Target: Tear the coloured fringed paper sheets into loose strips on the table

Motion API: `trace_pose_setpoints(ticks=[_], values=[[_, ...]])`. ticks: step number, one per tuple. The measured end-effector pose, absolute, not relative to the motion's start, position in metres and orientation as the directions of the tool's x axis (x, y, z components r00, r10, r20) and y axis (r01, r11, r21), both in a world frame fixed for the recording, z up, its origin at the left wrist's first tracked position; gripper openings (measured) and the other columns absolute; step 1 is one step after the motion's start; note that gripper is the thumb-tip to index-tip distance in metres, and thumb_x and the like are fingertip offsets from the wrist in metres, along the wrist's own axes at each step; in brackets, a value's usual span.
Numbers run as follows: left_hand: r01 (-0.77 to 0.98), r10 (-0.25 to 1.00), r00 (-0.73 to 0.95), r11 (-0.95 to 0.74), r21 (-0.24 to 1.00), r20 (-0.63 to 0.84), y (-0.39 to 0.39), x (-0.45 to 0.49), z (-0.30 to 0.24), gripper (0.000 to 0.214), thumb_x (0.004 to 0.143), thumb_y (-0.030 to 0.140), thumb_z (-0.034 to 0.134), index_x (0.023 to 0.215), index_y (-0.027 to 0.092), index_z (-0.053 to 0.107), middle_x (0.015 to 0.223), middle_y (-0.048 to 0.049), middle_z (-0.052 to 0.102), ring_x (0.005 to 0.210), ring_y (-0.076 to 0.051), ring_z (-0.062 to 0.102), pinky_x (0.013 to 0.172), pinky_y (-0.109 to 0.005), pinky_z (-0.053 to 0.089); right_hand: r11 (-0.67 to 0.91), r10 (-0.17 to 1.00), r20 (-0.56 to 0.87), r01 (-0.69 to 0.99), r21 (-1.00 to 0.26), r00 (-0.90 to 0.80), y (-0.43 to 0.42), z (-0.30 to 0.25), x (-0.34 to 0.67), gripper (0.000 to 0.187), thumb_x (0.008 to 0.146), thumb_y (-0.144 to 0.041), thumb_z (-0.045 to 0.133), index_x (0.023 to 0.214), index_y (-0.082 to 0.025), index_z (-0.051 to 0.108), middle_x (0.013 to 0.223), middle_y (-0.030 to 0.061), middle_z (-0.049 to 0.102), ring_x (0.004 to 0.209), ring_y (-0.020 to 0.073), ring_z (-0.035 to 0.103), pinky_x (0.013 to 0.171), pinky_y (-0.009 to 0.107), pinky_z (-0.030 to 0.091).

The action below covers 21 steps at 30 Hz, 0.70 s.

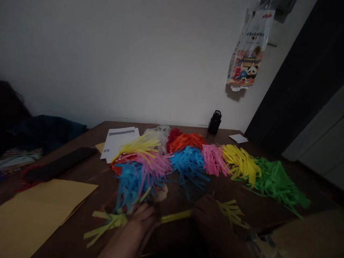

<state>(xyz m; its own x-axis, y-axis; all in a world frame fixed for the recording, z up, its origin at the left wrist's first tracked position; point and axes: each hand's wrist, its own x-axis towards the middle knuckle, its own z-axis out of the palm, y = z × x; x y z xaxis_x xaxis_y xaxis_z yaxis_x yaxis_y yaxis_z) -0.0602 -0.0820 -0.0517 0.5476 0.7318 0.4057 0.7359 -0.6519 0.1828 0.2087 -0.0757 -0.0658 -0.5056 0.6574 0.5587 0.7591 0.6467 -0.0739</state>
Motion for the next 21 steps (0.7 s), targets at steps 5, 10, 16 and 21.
trace_pose_setpoints(ticks=[5,10,16,21], values=[[0.849,0.87,0.419,-0.477,0.23,0.258,-0.081,-0.054,-0.045,0.028,0.092,0.016,0.04,0.075,0.021,0.062,0.079,-0.0045,0.066,0.077,-0.022,0.063,0.07,-0.034,0.042,0.492,0.76,0.467,0.87,0.04,-0.452,-0.068,-0.07,0.196,0.016,0.083,-0.011,0.062,0.072,-0.021,0.056,0.075,0.0034,0.058,0.076,0.0225,0.05,0.074,0.039,0.034],[0.812,0.82,0.448,-0.54,0.221,0.357,-0.075,-0.049,-0.05,0.02,0.084,0.012,0.044,0.079,0.021,0.062,0.085,-0.006,0.065,0.082,-0.026,0.061,0.07,-0.038,0.039,0.472,0.742,0.544,0.881,-0.009,-0.392,-0.064,-0.063,0.185,0.011,0.08,-0.012,0.068,0.082,-0.02,0.061,0.083,0.0044,0.062,0.081,0.0231,0.053,0.077,0.04,0.038],[0.703,0.785,0.572,-0.619,0.349,0.239,-0.085,-0.044,-0.034,0.026,0.085,0.004,0.042,0.086,0.022,0.061,0.09,-0.0038,0.066,0.084,-0.021,0.059,0.075,-0.033,0.042,0.675,0.679,0.483,0.729,-0.114,-0.553,-0.073,-0.065,0.175,0.011,0.083,-0.014,0.07,0.079,-0.02,0.062,0.086,-0.0005,0.063,0.081,0.0154,0.056,0.067,0.027,0.04],[0.644,0.748,0.627,-0.654,0.396,0.215,-0.091,-0.047,-0.032,0.02,0.088,0.008,0.047,0.086,0.023,0.061,0.091,-0.0014,0.066,0.086,-0.019,0.06,0.076,-0.03,0.043,0.696,0.64,0.509,0.715,-0.065,-0.576,-0.08,-0.065,0.178,0.017,0.081,-0.015,0.073,0.072,-0.018,0.059,0.077,-0.0014,0.06,0.076,0.0144,0.054,0.061,0.026,0.035]])
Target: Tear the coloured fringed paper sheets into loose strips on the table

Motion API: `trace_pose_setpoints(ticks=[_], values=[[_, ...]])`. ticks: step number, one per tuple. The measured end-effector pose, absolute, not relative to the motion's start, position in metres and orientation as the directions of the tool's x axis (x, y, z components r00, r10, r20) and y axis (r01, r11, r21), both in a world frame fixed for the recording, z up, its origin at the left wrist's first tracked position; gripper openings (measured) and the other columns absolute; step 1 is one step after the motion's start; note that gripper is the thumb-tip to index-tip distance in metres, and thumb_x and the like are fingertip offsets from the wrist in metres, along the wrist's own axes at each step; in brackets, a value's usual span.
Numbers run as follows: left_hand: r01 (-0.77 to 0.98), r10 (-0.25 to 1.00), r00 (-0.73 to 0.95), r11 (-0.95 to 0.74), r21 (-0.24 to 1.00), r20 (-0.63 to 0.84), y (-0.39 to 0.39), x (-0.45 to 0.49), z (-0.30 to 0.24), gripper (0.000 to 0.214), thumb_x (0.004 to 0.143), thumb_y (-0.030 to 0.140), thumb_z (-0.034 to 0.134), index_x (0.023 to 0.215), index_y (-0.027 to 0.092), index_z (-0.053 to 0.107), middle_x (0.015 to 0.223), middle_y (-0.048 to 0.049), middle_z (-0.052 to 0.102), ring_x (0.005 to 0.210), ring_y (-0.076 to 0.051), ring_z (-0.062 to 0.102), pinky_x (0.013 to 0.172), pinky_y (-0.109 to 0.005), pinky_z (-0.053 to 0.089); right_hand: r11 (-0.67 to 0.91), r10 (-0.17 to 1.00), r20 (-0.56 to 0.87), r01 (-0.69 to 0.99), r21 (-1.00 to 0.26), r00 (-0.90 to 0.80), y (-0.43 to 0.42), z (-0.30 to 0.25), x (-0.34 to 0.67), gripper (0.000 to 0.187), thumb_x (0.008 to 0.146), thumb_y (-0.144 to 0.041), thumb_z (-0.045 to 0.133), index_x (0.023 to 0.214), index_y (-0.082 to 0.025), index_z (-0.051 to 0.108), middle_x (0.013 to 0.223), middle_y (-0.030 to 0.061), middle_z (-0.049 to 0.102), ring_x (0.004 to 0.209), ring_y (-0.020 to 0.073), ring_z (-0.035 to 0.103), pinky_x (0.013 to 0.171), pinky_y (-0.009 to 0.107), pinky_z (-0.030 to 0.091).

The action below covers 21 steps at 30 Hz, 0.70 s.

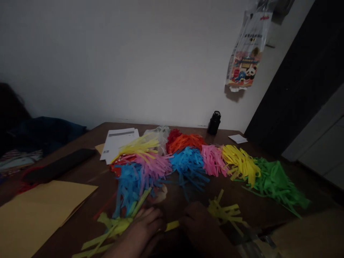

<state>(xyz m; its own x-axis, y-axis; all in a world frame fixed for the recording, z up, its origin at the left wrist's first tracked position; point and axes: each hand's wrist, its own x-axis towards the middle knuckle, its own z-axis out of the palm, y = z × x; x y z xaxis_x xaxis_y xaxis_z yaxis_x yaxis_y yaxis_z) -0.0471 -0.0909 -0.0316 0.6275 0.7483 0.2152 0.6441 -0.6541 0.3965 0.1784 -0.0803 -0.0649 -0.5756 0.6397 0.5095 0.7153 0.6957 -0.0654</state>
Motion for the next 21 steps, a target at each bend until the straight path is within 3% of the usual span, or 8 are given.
trace_pose_setpoints(ticks=[12,15,18,21], values=[[0.696,0.743,0.644,-0.668,0.263,0.182,-0.084,-0.043,-0.023,0.018,0.078,0.006,0.054,0.08,0.023,0.061,0.089,-0.0005,0.066,0.085,-0.02,0.06,0.076,-0.031,0.04,0.756,0.577,0.467,0.655,0.007,-0.67,-0.076,-0.052,0.17,0.019,0.087,-0.015,0.064,0.071,-0.018,0.054,0.071,-0.0019,0.059,0.072,0.0155,0.053,0.078,0.033,0.035],[0.713,0.75,0.616,-0.661,0.236,0.241,-0.083,-0.044,-0.031,0.02,0.073,0.004,0.056,0.08,0.022,0.059,0.088,-0.0002,0.065,0.085,-0.02,0.057,0.077,-0.032,0.037,0.702,0.655,0.479,0.705,-0.098,-0.585,-0.075,-0.051,0.169,0.016,0.086,-0.013,0.062,0.072,-0.018,0.056,0.074,-0.0012,0.061,0.076,0.0152,0.055,0.081,0.032,0.036],[0.717,0.718,0.59,-0.676,0.171,0.369,-0.079,-0.044,-0.042,0.017,0.077,0.004,0.053,0.074,0.021,0.057,0.079,-0.0001,0.062,0.078,-0.02,0.053,0.074,-0.035,0.032,0.669,0.703,0.479,0.717,-0.196,-0.526,-0.074,-0.05,0.164,0.011,0.085,-0.015,0.064,0.078,-0.019,0.057,0.082,-0.001,0.063,0.083,0.016,0.057,0.084,0.033,0.037],[0.697,0.654,0.599,-0.71,0.102,0.462,-0.073,-0.046,-0.051,0.02,0.085,0.007,0.051,0.071,0.02,0.057,0.074,-0.0008,0.059,0.074,-0.021,0.049,0.069,-0.035,0.028,0.727,0.618,0.52,0.68,-0.094,-0.589,-0.072,-0.05,0.155,0.012,0.087,-0.02,0.066,0.079,-0.02,0.058,0.081,-0.0016,0.063,0.08,0.0169,0.056,0.081,0.034,0.038]])
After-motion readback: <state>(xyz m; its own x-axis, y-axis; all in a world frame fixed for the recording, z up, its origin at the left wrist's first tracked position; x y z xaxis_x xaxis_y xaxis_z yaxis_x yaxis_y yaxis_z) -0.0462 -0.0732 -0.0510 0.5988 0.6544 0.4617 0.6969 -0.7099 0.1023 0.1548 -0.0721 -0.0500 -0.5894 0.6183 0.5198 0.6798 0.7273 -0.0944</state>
